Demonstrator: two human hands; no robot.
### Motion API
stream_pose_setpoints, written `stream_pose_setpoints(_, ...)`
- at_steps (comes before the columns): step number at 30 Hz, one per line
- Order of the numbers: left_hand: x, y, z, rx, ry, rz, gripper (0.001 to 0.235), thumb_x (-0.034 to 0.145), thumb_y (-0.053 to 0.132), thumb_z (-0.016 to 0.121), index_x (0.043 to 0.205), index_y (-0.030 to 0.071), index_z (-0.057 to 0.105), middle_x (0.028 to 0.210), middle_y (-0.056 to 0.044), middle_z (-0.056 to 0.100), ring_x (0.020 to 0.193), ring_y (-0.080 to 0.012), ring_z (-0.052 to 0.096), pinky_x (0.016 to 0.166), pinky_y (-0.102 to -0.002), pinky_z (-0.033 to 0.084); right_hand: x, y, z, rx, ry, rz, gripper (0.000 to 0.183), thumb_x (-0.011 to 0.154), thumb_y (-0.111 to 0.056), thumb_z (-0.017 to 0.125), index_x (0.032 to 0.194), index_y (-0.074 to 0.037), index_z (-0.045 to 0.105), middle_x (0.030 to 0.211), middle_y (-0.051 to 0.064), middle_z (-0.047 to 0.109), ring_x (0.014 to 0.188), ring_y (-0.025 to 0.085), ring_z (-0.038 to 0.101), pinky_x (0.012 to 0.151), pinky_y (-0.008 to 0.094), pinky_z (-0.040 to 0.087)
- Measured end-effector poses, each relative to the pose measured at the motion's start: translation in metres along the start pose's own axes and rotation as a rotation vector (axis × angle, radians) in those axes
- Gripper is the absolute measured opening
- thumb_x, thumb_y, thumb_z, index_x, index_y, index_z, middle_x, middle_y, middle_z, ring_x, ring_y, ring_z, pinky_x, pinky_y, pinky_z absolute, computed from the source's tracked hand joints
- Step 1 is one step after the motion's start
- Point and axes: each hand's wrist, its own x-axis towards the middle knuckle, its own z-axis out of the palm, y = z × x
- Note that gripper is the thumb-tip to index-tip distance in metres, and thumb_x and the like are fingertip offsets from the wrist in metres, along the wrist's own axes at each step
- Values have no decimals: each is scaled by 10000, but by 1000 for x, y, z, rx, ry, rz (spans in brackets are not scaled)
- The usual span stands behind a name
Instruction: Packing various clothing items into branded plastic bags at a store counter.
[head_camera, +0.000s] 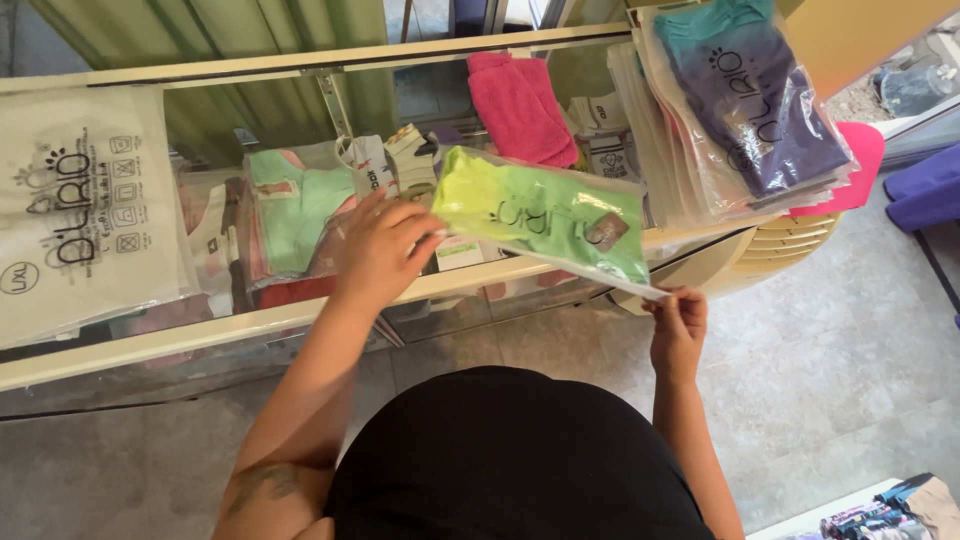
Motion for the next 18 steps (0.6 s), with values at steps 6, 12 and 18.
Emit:
stream_pose_setpoints(6, -38, -17, -35, -3, -389, -124, 296, 763, 377, 836, 978, 191, 754, 1115, -44, 726, 1072, -333, 680, 960, -535, 470, -9, -46, 35, -421, -290, 28, 165, 1080, -170, 543, 996, -88, 660, 1088, 155, 693, 1060, 325, 695, 947, 404, 530)
stream_pose_setpoints(12, 14, -8, 65, -38, -244, -62, 452, 902, 445, 770, 1218, 129, 708, 1354, -162, 620, 1310, -425, 535, 1063, -656, 337, 36, -31, 156, -1143, -460, -612, 200, 1048, -218, 655, 1230, -152, 702, 1135, 117, 680, 1101, 382, 616, 945, 526, 449)
stream_pose_setpoints(18, 28, -12, 119, 84, -491, -184, 726, 1018, 733, 393, 1578, 274, 455, 1691, -162, 298, 1569, -466, 117, 1115, -809, -102, 48, -14, 230, -1557, -670, -297, 630, 1047, -676, 350, 1617, -408, 338, 1701, 131, 280, 1532, 541, 146, 1154, 791, 109)
